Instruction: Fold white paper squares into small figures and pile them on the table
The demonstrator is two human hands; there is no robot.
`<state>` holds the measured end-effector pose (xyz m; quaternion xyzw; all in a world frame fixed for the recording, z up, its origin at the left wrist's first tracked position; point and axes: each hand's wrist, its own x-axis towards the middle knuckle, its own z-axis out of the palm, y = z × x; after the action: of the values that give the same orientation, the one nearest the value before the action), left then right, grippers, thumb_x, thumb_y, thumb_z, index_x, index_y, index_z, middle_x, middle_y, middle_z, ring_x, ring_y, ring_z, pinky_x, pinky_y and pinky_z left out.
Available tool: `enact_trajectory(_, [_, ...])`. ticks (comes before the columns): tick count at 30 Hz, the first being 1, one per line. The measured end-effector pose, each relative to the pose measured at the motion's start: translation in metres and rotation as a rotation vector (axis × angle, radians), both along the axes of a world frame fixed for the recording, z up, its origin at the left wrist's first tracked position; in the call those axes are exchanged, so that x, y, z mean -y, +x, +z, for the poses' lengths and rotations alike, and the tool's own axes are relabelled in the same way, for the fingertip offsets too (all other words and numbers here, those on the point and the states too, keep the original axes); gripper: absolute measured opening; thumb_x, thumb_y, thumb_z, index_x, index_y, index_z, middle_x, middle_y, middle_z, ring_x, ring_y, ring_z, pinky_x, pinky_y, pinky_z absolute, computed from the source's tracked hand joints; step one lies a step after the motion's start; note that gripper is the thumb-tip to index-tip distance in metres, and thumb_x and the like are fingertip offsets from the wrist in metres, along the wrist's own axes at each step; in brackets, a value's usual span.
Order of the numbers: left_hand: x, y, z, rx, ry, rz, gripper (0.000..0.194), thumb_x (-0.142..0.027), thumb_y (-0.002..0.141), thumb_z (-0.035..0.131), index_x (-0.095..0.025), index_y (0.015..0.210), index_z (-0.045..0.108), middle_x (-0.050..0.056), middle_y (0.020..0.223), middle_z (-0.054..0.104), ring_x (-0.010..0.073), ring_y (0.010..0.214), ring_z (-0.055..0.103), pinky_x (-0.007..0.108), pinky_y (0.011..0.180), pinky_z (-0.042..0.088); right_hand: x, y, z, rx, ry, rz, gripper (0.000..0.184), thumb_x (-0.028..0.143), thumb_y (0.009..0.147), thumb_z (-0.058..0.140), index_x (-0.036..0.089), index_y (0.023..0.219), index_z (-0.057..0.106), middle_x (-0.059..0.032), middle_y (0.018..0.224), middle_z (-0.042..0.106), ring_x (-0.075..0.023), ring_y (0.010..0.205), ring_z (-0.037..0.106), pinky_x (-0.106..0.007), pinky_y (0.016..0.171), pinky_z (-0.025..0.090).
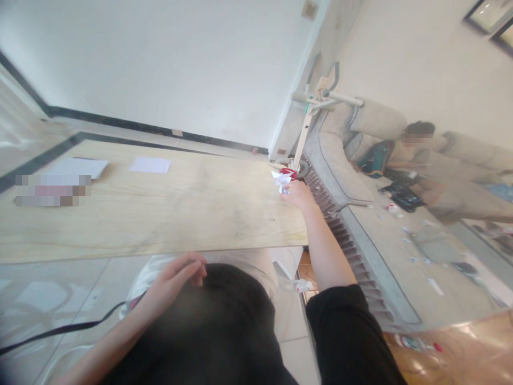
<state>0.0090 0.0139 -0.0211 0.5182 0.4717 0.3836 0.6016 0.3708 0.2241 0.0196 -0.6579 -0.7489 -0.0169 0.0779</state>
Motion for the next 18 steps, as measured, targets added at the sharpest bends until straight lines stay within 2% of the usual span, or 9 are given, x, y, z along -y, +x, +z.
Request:
enact_trajectory(4, [-0.002, 0.003, 0.004, 0.03, 0.001, -0.006, 0.017, -0.031, 0.09, 0.053, -0.017, 0.084, 0.062, -0.001, 0.071, 0.064, 0.0128, 0.062, 0.06, 0.025, 0.062, 0.048, 0.017, -0.018, 0.003, -0.067, 0.086, 0.029, 0.026, 0.031, 0.081, 0.065, 0.017, 0.101, 0.073, -0.0107, 0.103, 0.075, -0.0271, 0.095, 0.069, -0.033, 0.085, 0.05])
enact_trajectory(7, [-0.004, 0.007, 0.007, 0.07, -0.002, 0.007, 0.015, -0.03, 0.089, 0.055, -0.017, 0.087, 0.062, -0.001, 0.071, 0.065, 0.0127, 0.061, 0.06, 0.025, 0.06, 0.048, 0.042, -0.046, 0.007, -0.145, 0.104, 0.105, 0.026, 0.03, 0.082, 0.065, 0.018, 0.105, 0.071, -0.0082, 0.106, 0.075, -0.024, 0.095, 0.07, -0.031, 0.084, 0.052])
enact_trajectory(8, [-0.006, 0.009, 0.008, 0.09, 0.001, 0.017, 0.016, -0.03, 0.089, 0.056, -0.017, 0.091, 0.063, 0.0, 0.073, 0.066, 0.0128, 0.062, 0.061, 0.025, 0.06, 0.048, 0.053, -0.059, 0.01, -0.233, 0.121, 0.165, 0.027, 0.028, 0.081, 0.066, 0.017, 0.106, 0.071, -0.0084, 0.107, 0.075, -0.0241, 0.095, 0.07, -0.032, 0.085, 0.052])
enact_trajectory(9, [-0.008, 0.011, 0.008, 0.115, 0.008, 0.033, 0.018, -0.031, 0.089, 0.055, -0.016, 0.095, 0.063, 0.001, 0.077, 0.067, 0.013, 0.063, 0.062, 0.025, 0.06, 0.049, 0.065, -0.073, 0.013, -0.304, 0.134, 0.231, 0.028, 0.027, 0.08, 0.068, 0.017, 0.106, 0.07, -0.0082, 0.107, 0.074, -0.0242, 0.096, 0.069, -0.033, 0.086, 0.052])
enact_trajectory(11, [-0.013, 0.016, 0.008, 0.191, 0.026, 0.094, 0.03, -0.034, 0.089, 0.057, -0.018, 0.115, 0.059, 0.005, 0.097, 0.07, 0.0147, 0.074, 0.067, 0.028, 0.067, 0.053, 0.092, -0.103, 0.021, -0.375, 0.138, 0.359, 0.029, 0.025, 0.08, 0.069, 0.018, 0.108, 0.069, -0.007, 0.107, 0.074, -0.0236, 0.094, 0.069, -0.034, 0.085, 0.052])
enact_trajectory(14, [-0.021, 0.022, 0.007, 0.344, 0.047, 0.102, 0.056, -0.037, 0.089, 0.061, -0.022, 0.139, 0.042, 0.011, 0.124, 0.064, 0.0209, 0.096, 0.069, 0.036, 0.083, 0.055, 0.13, -0.145, 0.032, -0.314, 0.149, 0.471, 0.028, 0.024, 0.08, 0.069, 0.019, 0.108, 0.068, -0.0077, 0.104, 0.073, -0.026, 0.096, 0.066, -0.039, 0.087, 0.05])
enact_trajectory(16, [-0.024, 0.025, 0.006, 0.401, 0.065, 0.088, 0.061, -0.037, 0.086, 0.065, -0.022, 0.14, 0.04, 0.012, 0.127, 0.063, 0.0229, 0.099, 0.068, 0.038, 0.085, 0.056, 0.148, -0.164, 0.036, -0.292, 0.156, 0.507, 0.027, 0.022, 0.081, 0.069, 0.019, 0.108, 0.068, -0.0088, 0.104, 0.073, -0.0266, 0.096, 0.064, -0.04, 0.087, 0.05])
enact_trajectory(18, [-0.025, 0.025, 0.007, 0.4, 0.077, 0.071, 0.054, -0.035, 0.087, 0.064, -0.019, 0.135, 0.047, 0.012, 0.122, 0.066, 0.0237, 0.1, 0.068, 0.038, 0.084, 0.057, 0.159, -0.175, 0.036, -0.297, 0.159, 0.53, 0.027, 0.022, 0.082, 0.069, 0.019, 0.109, 0.067, -0.0089, 0.102, 0.073, -0.0269, 0.097, 0.064, -0.041, 0.089, 0.05])
